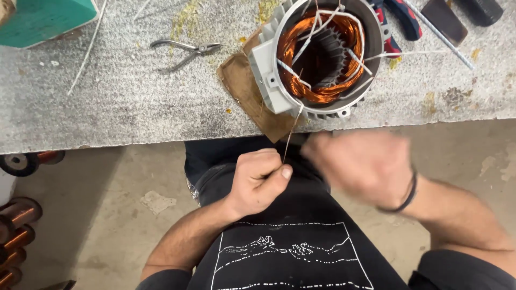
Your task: The person is stripping the insulation from a copper wire using a metal tool inside an electromechanical workshop.
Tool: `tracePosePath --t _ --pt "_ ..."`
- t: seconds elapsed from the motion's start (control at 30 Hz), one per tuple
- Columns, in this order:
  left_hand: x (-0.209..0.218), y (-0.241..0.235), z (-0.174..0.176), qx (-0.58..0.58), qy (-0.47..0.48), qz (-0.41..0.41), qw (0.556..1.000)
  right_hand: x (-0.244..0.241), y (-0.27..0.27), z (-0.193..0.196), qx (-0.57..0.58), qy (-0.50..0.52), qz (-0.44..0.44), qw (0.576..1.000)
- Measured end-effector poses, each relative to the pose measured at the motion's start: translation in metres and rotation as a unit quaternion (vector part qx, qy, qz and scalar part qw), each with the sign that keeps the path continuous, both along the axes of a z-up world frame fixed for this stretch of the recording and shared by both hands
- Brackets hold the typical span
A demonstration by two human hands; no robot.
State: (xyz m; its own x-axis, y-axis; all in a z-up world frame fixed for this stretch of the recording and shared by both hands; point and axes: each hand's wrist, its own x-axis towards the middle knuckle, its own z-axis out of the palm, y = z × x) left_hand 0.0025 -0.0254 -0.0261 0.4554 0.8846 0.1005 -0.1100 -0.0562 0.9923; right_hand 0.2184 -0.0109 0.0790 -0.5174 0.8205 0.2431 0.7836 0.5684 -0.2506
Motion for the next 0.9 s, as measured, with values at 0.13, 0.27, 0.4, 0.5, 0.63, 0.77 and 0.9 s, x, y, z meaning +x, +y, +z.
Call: tracePosePath --t 0.13,0.27,0.4,0.5,0.63,0.77,0.9 --pt "-0.001 0.001 -0.004 0.007 0.002 -0.007 1.000 0.011 0.008 -0.001 -0.002 0.008 0.000 1.000" --pt "0.000 0.004 -0.001 0.016 0.005 0.000 1.000 0.008 0.004 0.000 -0.001 0.009 -0.018 1.000" --pt "0.001 0.002 0.002 0.013 -0.001 0.004 1.000 0.012 0.006 -0.001 -0.003 0.004 -0.001 1.000" --pt "0.002 0.003 0.002 0.020 0.001 0.005 1.000 0.012 0.006 0.001 -0.006 0.011 -0.014 1.000" --pt "0.001 0.002 0.001 0.001 -0.004 0.003 1.000 0.018 0.007 -0.004 -0.030 0.047 -0.025 0.998" --pt "0.007 -0.004 -0.002 -0.004 -0.018 0.000 1.000 0.010 0.002 -0.009 -0.015 0.053 -0.067 0.996" --pt "0.015 -0.022 -0.015 -0.189 -0.144 -0.065 0.969 0.013 -0.002 -0.025 -0.042 0.062 -0.087 0.993"
